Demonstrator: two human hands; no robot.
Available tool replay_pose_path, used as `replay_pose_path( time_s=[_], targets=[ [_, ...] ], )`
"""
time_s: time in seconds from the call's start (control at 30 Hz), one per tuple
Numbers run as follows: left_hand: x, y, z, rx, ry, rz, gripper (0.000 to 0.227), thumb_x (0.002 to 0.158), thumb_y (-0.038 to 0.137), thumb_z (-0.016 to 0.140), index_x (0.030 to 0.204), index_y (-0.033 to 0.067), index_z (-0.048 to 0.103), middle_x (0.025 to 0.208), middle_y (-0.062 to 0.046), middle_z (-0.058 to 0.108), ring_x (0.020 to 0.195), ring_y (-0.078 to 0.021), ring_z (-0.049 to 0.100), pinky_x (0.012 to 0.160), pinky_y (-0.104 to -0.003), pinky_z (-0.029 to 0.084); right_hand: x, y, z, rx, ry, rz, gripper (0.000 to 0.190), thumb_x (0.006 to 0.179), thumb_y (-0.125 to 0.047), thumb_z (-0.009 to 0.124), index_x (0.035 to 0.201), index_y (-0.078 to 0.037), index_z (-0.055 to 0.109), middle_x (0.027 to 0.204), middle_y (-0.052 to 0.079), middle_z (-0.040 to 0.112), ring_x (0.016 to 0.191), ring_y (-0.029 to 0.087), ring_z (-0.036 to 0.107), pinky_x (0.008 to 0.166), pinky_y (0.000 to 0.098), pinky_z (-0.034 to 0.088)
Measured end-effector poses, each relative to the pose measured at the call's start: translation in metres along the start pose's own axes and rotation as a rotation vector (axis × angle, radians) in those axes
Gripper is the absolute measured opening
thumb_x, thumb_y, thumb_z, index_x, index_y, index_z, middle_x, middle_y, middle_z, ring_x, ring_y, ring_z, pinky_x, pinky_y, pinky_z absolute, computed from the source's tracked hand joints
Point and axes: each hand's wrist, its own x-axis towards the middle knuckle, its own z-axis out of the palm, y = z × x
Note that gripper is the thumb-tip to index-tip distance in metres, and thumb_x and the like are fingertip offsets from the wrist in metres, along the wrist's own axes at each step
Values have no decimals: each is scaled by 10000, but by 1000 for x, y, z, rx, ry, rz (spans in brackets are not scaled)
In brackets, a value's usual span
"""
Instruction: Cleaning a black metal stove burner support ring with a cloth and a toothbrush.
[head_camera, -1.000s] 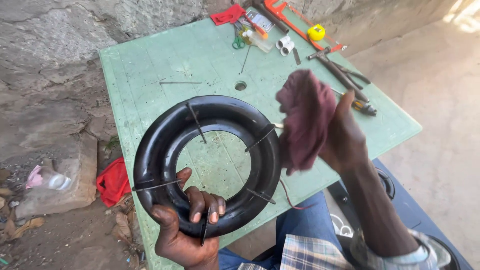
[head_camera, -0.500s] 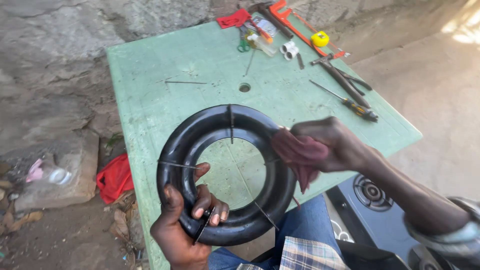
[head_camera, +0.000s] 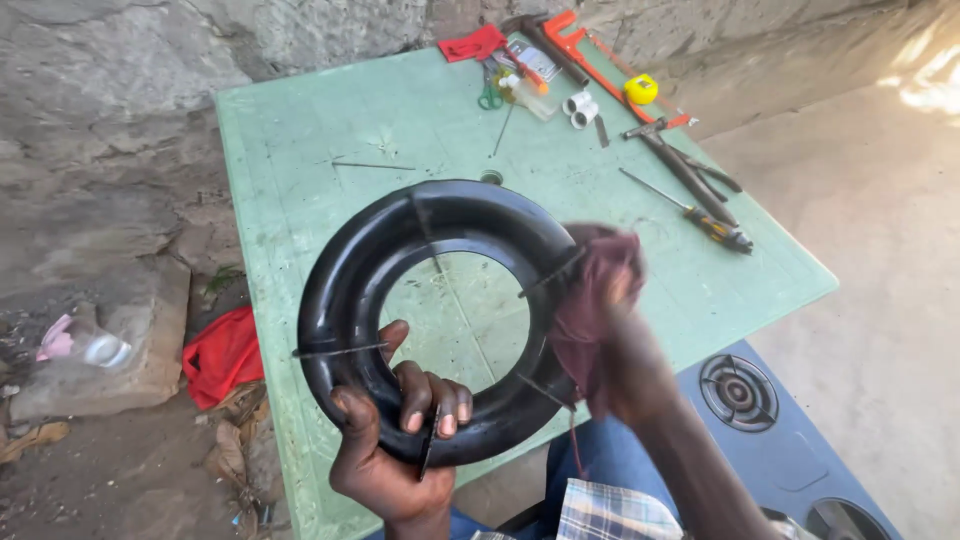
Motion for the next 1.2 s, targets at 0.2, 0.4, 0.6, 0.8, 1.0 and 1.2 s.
replay_pose_path(
  time_s=[0.2,0.4,0.6,0.8,1.0,1.2],
  targets=[
    [0,6,3,91,16,26,684,1037,467,554,1405,-106,487,637,-29,443,566,-223,546,672,-457,473,-20,12,14,-847,-73,-111,748,775,-288,816,1371,-58,426,925,138,662,486,174,693,281,279,507],
    [6,13,23,215,-22,38,640,1051,417,568,1370,-134,501,627,-52,470,550,-227,543,639,-454,476,25,4,-23,-992,-54,-458,625,872,-318,840,1341,13,591,1088,95,683,945,137,700,794,277,601],
    [-1,32,19,341,-34,146,683,1034,442,611,1360,-149,503,622,-59,483,523,-211,532,590,-424,471,55,-19,-82,-411,123,-464,411,976,-341,693,1276,-71,617,1142,38,669,1056,142,639,907,323,538],
    [5,25,11,264,13,204,731,1011,472,649,1386,-129,471,642,-34,471,549,-200,511,610,-411,459,31,-40,-90,-1466,-769,-1078,97,988,-171,724,1005,-250,671,1157,-61,651,1203,161,583,1054,388,501],
    [4,8,-7,283,22,282,785,1009,508,685,1408,-139,490,719,-27,472,626,-147,465,617,-392,456,14,25,-49,-923,-322,-73,161,1005,-132,679,1148,-115,750,1230,144,533,1162,283,524,1003,397,477],
    [-1,26,-12,252,22,201,781,988,511,689,1409,-118,496,718,-20,463,619,-176,481,628,-393,453,41,-18,-14,-1983,-569,-1033,355,818,-303,757,1168,-259,795,1144,103,585,996,293,521,775,412,492]
  ],
)
